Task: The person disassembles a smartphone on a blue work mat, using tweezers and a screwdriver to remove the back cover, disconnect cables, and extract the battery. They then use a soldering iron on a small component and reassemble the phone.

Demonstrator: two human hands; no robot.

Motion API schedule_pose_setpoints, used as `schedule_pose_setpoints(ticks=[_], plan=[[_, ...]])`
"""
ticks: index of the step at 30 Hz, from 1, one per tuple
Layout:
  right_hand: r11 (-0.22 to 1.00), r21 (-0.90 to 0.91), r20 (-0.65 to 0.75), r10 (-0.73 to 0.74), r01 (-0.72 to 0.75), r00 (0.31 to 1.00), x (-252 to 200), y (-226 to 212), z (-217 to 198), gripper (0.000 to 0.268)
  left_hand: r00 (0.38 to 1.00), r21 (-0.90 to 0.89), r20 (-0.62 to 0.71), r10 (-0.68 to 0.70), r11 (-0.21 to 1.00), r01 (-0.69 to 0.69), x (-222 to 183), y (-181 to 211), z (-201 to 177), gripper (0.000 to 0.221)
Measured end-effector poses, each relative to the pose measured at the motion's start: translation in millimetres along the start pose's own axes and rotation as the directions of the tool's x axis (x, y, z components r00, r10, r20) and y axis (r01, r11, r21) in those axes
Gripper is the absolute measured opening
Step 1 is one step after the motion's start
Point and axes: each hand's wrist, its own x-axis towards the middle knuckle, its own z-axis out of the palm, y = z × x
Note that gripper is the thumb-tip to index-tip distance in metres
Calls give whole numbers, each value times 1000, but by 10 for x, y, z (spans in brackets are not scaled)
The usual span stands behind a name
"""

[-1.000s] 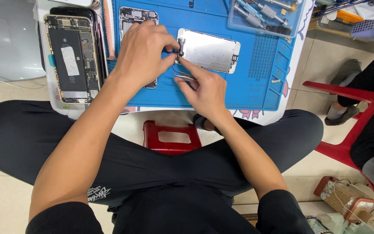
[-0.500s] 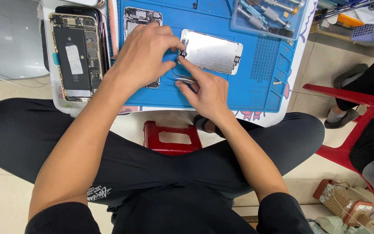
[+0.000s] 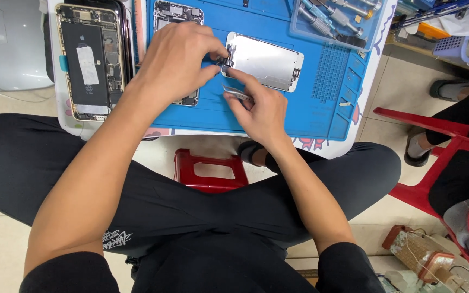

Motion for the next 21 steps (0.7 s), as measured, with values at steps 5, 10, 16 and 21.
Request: schedule_pose_setpoints(ticks=[5,10,16,21], plan=[[996,54,-118,84,-78,990,122,-123,11,32,999,13,19,-25,1000,25,25,-3,-33,21],[992,71,-146,113,-103,983,255,-130,17,19,997,11,57,-43,999,42,38,13,-57,20],[983,56,-122,180,-174,976,259,-148,29,15,993,-12,93,-73,997,74,62,14,-84,29],[976,143,-137,183,-164,973,316,-212,-36,13,990,-78,112,-90,992,99,114,173,-369,17]])
